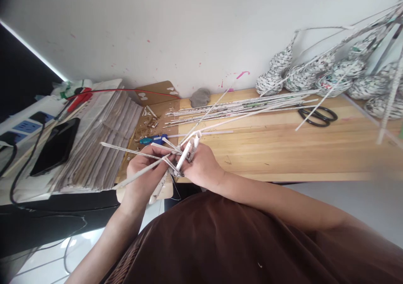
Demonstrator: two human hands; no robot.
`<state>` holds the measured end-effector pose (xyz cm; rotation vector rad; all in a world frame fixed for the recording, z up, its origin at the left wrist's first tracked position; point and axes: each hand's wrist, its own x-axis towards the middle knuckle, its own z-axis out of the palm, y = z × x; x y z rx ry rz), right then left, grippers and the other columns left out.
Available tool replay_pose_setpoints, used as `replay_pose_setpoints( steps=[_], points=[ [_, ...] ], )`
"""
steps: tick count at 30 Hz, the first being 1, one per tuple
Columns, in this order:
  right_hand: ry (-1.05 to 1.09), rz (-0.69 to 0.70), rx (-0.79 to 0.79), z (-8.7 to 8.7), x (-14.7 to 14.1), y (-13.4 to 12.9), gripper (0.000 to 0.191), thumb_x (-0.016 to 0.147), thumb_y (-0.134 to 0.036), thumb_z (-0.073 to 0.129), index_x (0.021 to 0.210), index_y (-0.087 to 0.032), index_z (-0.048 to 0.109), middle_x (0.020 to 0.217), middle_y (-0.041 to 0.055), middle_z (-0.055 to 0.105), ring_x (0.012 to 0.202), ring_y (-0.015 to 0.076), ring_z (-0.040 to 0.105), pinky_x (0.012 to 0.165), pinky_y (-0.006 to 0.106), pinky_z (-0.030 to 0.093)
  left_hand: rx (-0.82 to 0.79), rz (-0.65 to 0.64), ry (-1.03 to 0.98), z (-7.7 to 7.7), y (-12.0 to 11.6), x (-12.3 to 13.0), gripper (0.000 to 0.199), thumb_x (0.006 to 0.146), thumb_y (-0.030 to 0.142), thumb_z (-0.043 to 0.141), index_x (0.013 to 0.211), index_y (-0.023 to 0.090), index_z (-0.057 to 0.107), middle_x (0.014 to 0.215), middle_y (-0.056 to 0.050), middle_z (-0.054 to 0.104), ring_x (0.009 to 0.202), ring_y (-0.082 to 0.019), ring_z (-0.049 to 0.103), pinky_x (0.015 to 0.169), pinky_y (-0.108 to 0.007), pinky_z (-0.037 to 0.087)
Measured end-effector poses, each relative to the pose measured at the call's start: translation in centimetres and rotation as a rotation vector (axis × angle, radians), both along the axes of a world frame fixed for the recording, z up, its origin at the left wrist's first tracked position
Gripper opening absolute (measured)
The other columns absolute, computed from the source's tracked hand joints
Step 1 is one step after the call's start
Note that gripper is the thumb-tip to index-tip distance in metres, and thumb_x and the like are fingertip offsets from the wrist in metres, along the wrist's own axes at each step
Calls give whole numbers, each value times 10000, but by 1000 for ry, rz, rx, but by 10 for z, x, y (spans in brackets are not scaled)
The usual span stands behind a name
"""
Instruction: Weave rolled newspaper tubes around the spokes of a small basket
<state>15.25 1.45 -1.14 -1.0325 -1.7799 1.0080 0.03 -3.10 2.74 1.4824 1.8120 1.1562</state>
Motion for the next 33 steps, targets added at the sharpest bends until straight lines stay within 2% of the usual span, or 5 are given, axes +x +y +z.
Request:
replay_pose_setpoints(
  steps=[8, 16, 23, 30, 33],
  points=[
    [0, 19, 23, 3, 0, 1, 75, 795, -138, 661, 736, -184, 662, 705, 2, 690, 646, 144, 647, 621, 243, 481, 46, -47, -47, -5, 1, -1, 108, 819, 271, 713, 900, 199, 709, 835, -13, 743, 737, -156, 697, 678, -238, 545],
    [1, 18, 40, 4, -1, 3, 95, 804, -155, 662, 712, -178, 659, 683, 8, 671, 610, 143, 632, 593, 247, 464, 20, -20, -98, -11, 2, -2, 287, 795, 303, 737, 1055, 185, 718, 915, -45, 765, 793, -198, 714, 749, -293, 573],
    [37, 11, 15, 6, -1, 4, 92, 780, -132, 689, 709, -175, 649, 650, -6, 670, 584, 132, 624, 585, 230, 466, 67, -28, -168, -12, 6, 0, 135, 788, 278, 735, 882, 186, 704, 781, -21, 746, 642, -163, 673, 622, -264, 540],
    [23, 12, -7, 1, -3, 5, 120, 795, -152, 669, 685, -182, 631, 650, 0, 673, 603, 141, 636, 567, 235, 454, 103, 6, -62, -9, 7, 3, 64, 788, 249, 728, 798, 189, 709, 725, -7, 728, 624, -138, 658, 590, -225, 513],
    [41, 25, -58, -3, -2, 4, 69, 800, -177, 671, 738, -187, 641, 658, -3, 674, 600, 146, 639, 560, 242, 454, 83, 26, -110, -10, 8, 4, 71, 771, 248, 745, 801, 189, 721, 729, -7, 737, 617, -135, 658, 577, -221, 514]
  ],
)
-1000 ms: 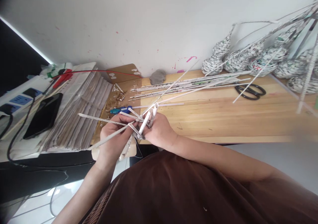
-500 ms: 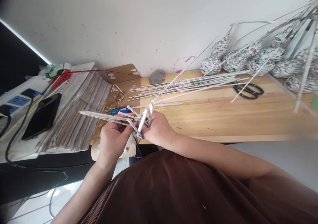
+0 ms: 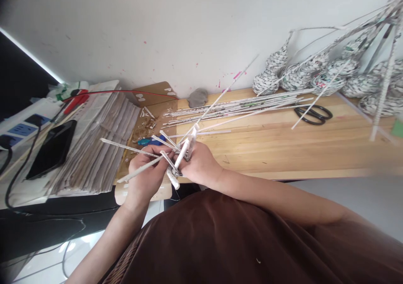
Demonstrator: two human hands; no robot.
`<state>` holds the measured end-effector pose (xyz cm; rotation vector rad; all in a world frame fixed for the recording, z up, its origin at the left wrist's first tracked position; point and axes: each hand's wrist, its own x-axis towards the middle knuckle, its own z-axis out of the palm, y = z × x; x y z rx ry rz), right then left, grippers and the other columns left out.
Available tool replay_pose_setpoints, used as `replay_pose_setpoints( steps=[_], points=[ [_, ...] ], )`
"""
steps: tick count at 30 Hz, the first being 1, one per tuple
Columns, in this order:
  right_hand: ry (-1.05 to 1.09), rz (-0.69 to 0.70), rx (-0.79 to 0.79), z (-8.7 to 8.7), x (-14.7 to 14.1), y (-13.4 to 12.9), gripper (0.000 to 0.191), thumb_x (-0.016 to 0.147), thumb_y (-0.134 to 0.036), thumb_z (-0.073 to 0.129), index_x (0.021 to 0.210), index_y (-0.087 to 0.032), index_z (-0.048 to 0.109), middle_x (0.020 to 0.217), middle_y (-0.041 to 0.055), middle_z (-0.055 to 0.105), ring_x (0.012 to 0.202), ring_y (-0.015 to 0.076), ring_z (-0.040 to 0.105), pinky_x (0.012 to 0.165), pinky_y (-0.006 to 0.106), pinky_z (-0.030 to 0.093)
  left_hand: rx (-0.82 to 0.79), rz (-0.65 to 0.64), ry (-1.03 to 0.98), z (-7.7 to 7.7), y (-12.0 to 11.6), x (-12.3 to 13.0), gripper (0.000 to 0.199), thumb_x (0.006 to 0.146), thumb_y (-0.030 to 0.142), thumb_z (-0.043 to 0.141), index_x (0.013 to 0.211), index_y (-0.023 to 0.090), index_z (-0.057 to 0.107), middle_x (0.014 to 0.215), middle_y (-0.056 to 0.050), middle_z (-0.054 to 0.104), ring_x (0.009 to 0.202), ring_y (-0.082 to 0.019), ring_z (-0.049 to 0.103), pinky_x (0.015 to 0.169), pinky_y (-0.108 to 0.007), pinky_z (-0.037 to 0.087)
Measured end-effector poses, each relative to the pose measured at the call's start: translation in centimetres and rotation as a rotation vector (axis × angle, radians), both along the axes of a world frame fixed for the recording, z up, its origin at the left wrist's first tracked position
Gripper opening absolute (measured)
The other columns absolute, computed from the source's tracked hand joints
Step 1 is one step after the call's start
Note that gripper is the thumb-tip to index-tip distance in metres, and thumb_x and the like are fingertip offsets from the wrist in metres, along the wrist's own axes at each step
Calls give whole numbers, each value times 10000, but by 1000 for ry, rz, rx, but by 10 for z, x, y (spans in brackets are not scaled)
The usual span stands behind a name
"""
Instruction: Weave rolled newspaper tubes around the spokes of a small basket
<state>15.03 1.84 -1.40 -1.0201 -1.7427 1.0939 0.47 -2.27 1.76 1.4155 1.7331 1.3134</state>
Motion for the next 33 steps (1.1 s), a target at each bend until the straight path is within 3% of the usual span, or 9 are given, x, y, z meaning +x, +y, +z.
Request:
replay_pose_setpoints(
  steps=[3, 6, 14, 19, 23, 27, 30, 33],
  points=[
    [37, 47, -59, -1, 2, -3, 36, 803, -196, 679, 818, -192, 647, 697, -1, 682, 632, 154, 649, 589, 255, 475, -12, -13, -73, -3, 1, 0, 92, 758, 248, 761, 813, 186, 723, 747, -11, 746, 626, -136, 665, 585, -223, 523],
    [96, 74, -116, 3, 6, -6, 120, 796, -225, 699, 886, -195, 625, 744, 0, 674, 681, 160, 646, 619, 268, 490, -8, -23, -102, -5, 2, -1, 92, 758, 247, 765, 808, 183, 722, 733, -7, 739, 616, -130, 661, 584, -219, 526],
    [242, 83, -329, 12, 8, -11, 238, 776, -314, 750, 907, -187, 598, 774, -3, 657, 699, 154, 621, 636, 282, 494, -28, -16, -123, -5, 2, -2, 128, 729, 268, 797, 796, 180, 732, 744, -8, 744, 626, -126, 657, 587, -213, 527],
    [148, 80, -225, 4, 9, -12, 94, 878, -279, 645, 870, -185, 641, 757, 3, 666, 696, 154, 625, 659, 276, 486, -28, 1, -91, 5, 2, 4, 107, 705, 257, 797, 759, 175, 755, 728, -16, 750, 630, -140, 673, 580, -218, 528],
    [-62, 95, -142, 10, 10, -10, 227, 963, -257, 533, 773, -173, 625, 701, 9, 617, 667, 149, 584, 636, 270, 447, -29, 4, -7, 12, 2, 8, 78, 718, 244, 774, 725, 172, 745, 669, -9, 730, 585, -134, 652, 552, -214, 509],
    [-226, 128, -26, 20, 9, -7, 217, 963, -172, 502, 785, -167, 625, 809, 39, 646, 750, 157, 600, 703, 278, 452, -25, -60, 66, 9, 4, 4, 77, 751, 247, 745, 735, 176, 722, 672, -5, 725, 576, -131, 638, 549, -215, 497],
    [-196, 142, -45, 23, 10, -8, 148, 924, -166, 560, 806, -172, 650, 854, 43, 664, 795, 167, 616, 736, 284, 465, -35, -120, 62, 4, 7, -3, 93, 763, 271, 743, 772, 180, 723, 700, -8, 731, 586, -139, 642, 555, -226, 500],
    [-25, 129, -190, 21, 11, -13, 68, 883, -249, 647, 859, -186, 657, 823, 18, 666, 752, 164, 622, 693, 279, 478, -49, -126, 37, 2, 9, -9, 118, 760, 291, 754, 799, 183, 728, 701, -9, 731, 567, -140, 635, 536, -231, 490]
  ],
)
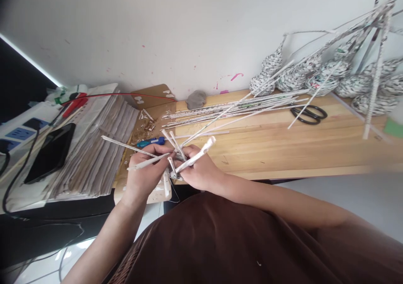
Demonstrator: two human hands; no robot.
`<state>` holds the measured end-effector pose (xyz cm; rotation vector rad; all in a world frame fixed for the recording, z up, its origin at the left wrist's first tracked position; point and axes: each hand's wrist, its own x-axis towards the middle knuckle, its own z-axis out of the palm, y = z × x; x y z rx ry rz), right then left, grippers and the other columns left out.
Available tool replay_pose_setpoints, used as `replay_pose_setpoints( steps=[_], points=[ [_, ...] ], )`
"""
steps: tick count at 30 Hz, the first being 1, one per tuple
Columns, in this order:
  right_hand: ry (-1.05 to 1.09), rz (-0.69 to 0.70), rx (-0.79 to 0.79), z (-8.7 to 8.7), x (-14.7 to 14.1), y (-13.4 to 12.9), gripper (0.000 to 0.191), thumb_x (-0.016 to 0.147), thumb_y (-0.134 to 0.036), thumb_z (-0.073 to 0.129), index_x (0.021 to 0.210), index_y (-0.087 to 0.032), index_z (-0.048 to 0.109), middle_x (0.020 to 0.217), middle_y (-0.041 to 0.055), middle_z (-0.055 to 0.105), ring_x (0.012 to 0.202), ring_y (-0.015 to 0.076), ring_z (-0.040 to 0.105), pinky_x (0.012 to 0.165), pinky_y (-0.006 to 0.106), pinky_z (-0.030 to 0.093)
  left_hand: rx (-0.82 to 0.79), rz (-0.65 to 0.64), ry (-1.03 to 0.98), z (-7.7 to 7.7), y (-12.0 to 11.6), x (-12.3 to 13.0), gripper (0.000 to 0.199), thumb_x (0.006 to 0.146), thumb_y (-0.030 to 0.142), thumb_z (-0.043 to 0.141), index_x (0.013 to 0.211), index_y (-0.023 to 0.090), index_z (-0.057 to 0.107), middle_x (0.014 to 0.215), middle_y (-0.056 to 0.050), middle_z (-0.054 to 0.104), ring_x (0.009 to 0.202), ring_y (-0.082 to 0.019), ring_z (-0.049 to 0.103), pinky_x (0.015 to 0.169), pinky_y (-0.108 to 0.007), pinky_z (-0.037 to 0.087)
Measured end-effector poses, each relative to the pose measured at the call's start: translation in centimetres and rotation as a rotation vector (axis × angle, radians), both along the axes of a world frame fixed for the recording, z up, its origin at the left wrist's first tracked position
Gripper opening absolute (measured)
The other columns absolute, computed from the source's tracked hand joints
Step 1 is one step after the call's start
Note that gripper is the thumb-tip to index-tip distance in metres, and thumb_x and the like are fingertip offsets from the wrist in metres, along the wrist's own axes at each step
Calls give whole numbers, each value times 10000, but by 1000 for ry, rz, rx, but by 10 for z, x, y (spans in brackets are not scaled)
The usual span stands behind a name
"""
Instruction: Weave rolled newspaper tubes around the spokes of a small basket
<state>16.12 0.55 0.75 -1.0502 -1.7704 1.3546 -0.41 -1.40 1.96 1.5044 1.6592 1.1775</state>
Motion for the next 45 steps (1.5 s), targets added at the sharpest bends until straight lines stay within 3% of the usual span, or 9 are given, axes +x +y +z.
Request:
replay_pose_setpoints(
  steps=[5, 13, 19, 23, 31, 36, 42, 45],
  points=[
    [298, -121, -223, -3, -3, -5, 301, 771, -394, 777, 926, -197, 611, 773, -11, 651, 704, 159, 626, 669, 286, 512, -3, 2, -29, 0, 1, -4, 106, 720, 256, 774, 775, 185, 716, 701, -4, 721, 567, -135, 619, 532, -228, 473],
    [347, -160, -150, -5, -15, -2, 306, 750, -411, 793, 758, -210, 562, 677, -43, 584, 620, 124, 558, 613, 260, 499, -2, -50, -99, 0, 6, -11, 98, 693, 224, 778, 709, 174, 695, 673, -8, 716, 583, -140, 628, 545, -226, 476],
    [336, -190, -176, -9, -17, -2, 309, 765, -449, 779, 781, -204, 591, 642, -35, 596, 591, 134, 583, 572, 261, 494, -54, -71, -86, 0, 8, -15, 327, 696, 241, 806, 1009, 156, 764, 778, -34, 771, 695, -196, 707, 668, -286, 555],
    [356, -232, -245, -11, -20, -2, 343, 739, -470, 796, 776, -205, 581, 615, -41, 584, 552, 133, 577, 529, 252, 488, -55, -75, -85, -3, 6, -14, 239, 721, 260, 800, 940, 163, 802, 775, -44, 786, 713, -212, 727, 666, -294, 569],
    [316, -233, -132, -21, -22, 4, 256, 833, -415, 706, 760, -208, 574, 633, -32, 579, 569, 131, 575, 545, 245, 487, 56, -38, -92, -4, 6, -8, 142, 757, 287, 772, 846, 179, 795, 800, -43, 792, 736, -200, 737, 697, -287, 587],
    [397, -197, -250, -16, -17, -1, 334, 792, -491, 748, 820, -222, 553, 632, -40, 592, 557, 142, 589, 522, 255, 496, 20, -7, 8, 4, 6, -6, 148, 747, 264, 742, 859, 173, 778, 734, -32, 771, 615, -174, 695, 582, -254, 545],
    [263, -308, -47, -20, -11, 0, 256, 781, -406, 774, 800, -195, 631, 731, 21, 684, 659, 168, 645, 620, 284, 523, -10, -66, 202, 12, 4, -10, 97, 765, 274, 731, 821, 197, 751, 633, 6, 715, 529, -144, 632, 516, -228, 479],
    [178, -318, 18, -20, -8, 4, 195, 797, -362, 762, 794, -194, 663, 739, 30, 710, 660, 174, 662, 619, 283, 522, 1, -53, 200, 10, 2, -8, 87, 758, 270, 733, 800, 195, 725, 620, 13, 701, 522, -143, 630, 507, -224, 475]
  ],
)
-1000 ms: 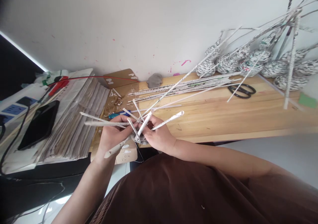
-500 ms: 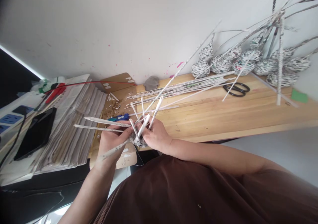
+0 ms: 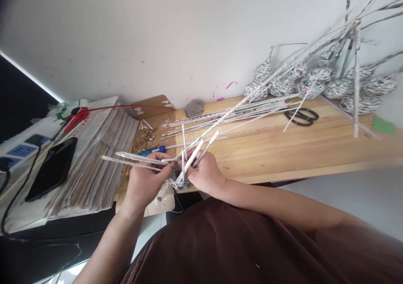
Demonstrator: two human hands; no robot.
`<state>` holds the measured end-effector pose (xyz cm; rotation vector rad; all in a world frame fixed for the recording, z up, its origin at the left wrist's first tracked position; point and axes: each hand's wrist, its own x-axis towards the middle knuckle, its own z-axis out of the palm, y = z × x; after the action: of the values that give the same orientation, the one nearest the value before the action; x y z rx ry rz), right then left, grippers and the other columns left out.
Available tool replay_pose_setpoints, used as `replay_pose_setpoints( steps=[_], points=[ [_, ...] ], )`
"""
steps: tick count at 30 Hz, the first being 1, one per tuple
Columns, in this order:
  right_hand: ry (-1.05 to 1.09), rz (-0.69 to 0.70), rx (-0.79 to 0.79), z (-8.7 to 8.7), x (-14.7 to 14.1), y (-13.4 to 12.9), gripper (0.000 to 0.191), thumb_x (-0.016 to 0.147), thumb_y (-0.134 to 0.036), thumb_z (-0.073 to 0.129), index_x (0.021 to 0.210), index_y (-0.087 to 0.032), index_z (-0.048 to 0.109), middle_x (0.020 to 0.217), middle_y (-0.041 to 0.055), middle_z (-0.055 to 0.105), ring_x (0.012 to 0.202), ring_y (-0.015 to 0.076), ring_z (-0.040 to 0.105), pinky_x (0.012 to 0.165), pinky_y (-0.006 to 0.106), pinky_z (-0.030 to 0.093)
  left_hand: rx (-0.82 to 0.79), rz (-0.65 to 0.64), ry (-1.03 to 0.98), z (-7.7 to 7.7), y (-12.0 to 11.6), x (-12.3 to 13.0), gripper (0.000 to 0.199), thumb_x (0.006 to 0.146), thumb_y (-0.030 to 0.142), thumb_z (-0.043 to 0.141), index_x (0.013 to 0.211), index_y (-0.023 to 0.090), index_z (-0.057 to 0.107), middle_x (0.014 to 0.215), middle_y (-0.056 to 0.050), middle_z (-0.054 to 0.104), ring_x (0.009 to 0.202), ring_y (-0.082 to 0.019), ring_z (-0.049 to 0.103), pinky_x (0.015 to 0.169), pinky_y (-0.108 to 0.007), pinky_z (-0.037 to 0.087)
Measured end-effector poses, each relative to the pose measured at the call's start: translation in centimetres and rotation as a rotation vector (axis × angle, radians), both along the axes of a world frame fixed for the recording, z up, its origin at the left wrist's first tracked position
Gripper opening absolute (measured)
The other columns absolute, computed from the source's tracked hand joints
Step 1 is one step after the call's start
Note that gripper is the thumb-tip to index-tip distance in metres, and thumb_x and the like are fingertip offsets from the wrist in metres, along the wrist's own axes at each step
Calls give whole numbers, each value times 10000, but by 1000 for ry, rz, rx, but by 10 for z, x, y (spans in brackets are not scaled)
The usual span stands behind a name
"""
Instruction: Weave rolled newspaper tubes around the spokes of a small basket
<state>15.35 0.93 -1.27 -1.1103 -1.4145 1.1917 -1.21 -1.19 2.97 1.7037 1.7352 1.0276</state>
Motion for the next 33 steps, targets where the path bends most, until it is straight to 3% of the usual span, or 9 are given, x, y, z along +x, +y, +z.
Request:
replay_pose_setpoints(
  steps=[7, 12, 17, 21, 26, 33],
  points=[
    [-75, -27, 165, 7, 3, 0, 192, 816, -364, 750, 767, -202, 658, 731, 21, 704, 657, 164, 641, 645, 276, 496, 106, 105, -195, -19, -4, 11, 98, 769, 275, 736, 782, 179, 722, 719, -18, 739, 644, -165, 683, 615, -251, 536],
    [-130, -58, 77, 9, -1, 2, 271, 857, -398, 688, 696, -194, 613, 654, 8, 650, 598, 147, 584, 599, 268, 451, 104, 157, -353, -29, -7, 18, 143, 784, 299, 761, 798, 168, 707, 735, -23, 730, 663, -158, 684, 621, -247, 533],
    [-36, -44, 11, 11, -5, 4, 314, 828, -428, 716, 666, -199, 575, 606, -14, 591, 582, 141, 562, 586, 258, 445, 189, 174, -391, -38, -9, 20, 117, 782, 270, 766, 757, 176, 702, 749, -14, 702, 697, -147, 669, 662, -246, 519],
    [-39, 1, 19, 12, -5, 2, 287, 798, -420, 747, 689, -197, 604, 598, -9, 606, 574, 149, 583, 568, 256, 455, 304, 138, -336, -45, -7, 16, 90, 785, 258, 776, 753, 198, 717, 755, -3, 685, 718, -146, 648, 692, -256, 507],
    [86, 44, -110, 10, -5, 6, 307, 772, -397, 759, 648, -196, 562, 566, -21, 593, 533, 137, 566, 523, 244, 448, 439, 117, -306, -51, -6, 15, 55, 795, 185, 778, 772, 214, 737, 749, 15, 667, 713, -125, 616, 696, -239, 484],
    [40, 37, -60, 7, -5, 3, 175, 742, -321, 759, 720, -184, 652, 638, 0, 658, 583, 151, 615, 561, 253, 492, 494, 63, -191, -44, -3, 10, 121, 781, 102, 763, 767, 222, 756, 727, 25, 699, 713, -122, 629, 706, -227, 488]
  ],
)
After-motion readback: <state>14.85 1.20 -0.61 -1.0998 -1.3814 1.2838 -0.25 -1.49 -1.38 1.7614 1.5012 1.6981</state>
